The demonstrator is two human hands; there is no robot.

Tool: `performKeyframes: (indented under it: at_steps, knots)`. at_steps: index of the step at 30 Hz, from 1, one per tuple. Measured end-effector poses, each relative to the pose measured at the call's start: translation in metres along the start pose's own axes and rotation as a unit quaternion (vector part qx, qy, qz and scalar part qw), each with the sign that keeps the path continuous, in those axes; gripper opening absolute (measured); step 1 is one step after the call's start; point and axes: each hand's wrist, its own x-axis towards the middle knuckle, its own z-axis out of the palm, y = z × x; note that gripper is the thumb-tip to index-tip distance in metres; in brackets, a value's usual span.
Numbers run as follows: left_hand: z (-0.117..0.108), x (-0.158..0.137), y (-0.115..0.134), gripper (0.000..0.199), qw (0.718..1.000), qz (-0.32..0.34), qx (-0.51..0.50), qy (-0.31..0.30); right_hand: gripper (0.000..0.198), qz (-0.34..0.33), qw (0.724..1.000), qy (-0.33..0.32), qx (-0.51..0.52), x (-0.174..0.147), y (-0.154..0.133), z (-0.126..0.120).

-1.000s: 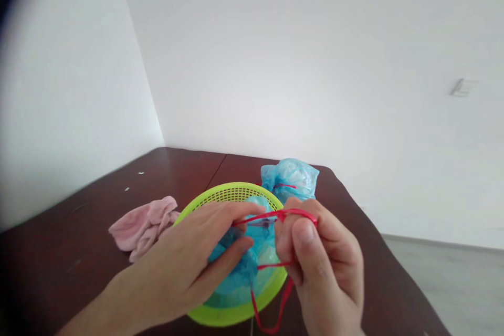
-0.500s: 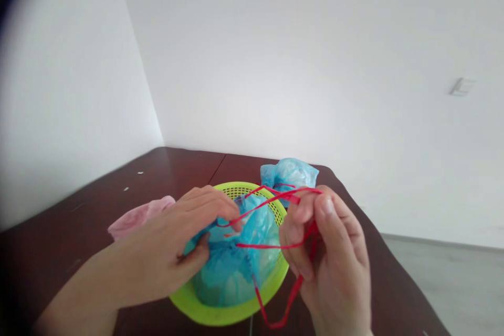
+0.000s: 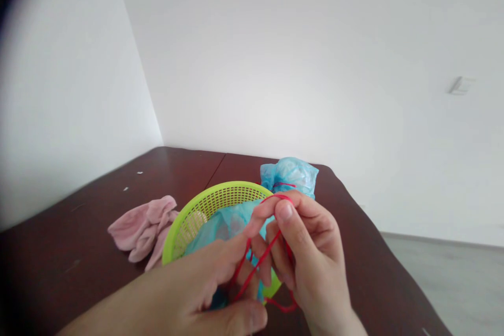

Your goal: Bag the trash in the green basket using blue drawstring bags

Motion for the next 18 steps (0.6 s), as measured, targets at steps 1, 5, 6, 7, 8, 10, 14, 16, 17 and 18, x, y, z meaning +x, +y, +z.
performKeyframes:
  at_steps: [1, 5, 6, 7, 8, 10, 14, 16, 17, 18]
  knots:
    - [0.003, -0.002, -0.003, 0.019, 1.000, -0.006, -0.019, 0.001, 0.032, -0.004, 1.000, 0.000, -0.002, 0.001, 0.000, -0.001]
    - [0.005, -0.005, -0.022, 0.038, 0.976, -0.011, -0.211, 0.046, 0.030, -0.048, 0.998, 0.019, -0.034, 0.002, 0.002, -0.006]
    - [0.002, -0.002, -0.026, 0.043, 0.963, 0.007, -0.258, 0.081, 0.030, -0.063, 0.996, 0.033, -0.050, 0.001, 0.002, -0.008]
    - [-0.001, 0.001, -0.028, 0.049, 0.949, 0.030, -0.293, 0.116, 0.029, -0.079, 0.993, 0.051, -0.066, 0.000, 0.002, -0.009]
    - [-0.005, 0.006, -0.029, 0.055, 0.936, 0.052, -0.316, 0.146, 0.027, -0.095, 0.990, 0.074, -0.079, -0.001, 0.002, -0.009]
    - [-0.013, 0.013, -0.029, 0.063, 0.923, 0.076, -0.334, 0.175, 0.024, -0.126, 0.980, 0.120, -0.097, -0.005, -0.001, -0.007]
    - [-0.013, 0.012, -0.027, 0.061, 0.938, 0.067, -0.267, 0.209, 0.034, -0.183, 0.966, 0.116, -0.141, -0.015, -0.008, 0.002]
    - [-0.007, 0.004, -0.028, 0.064, 0.963, 0.064, -0.149, 0.216, 0.044, -0.197, 0.961, 0.033, -0.192, -0.024, -0.008, 0.003]
    - [-0.005, 0.001, -0.028, 0.069, 0.973, 0.062, -0.085, 0.204, 0.049, -0.195, 0.956, -0.017, -0.219, -0.029, -0.007, 0.002]
    - [-0.003, -0.002, -0.028, 0.075, 0.982, 0.058, -0.029, 0.180, 0.053, -0.189, 0.949, -0.066, -0.245, -0.033, -0.005, -0.001]
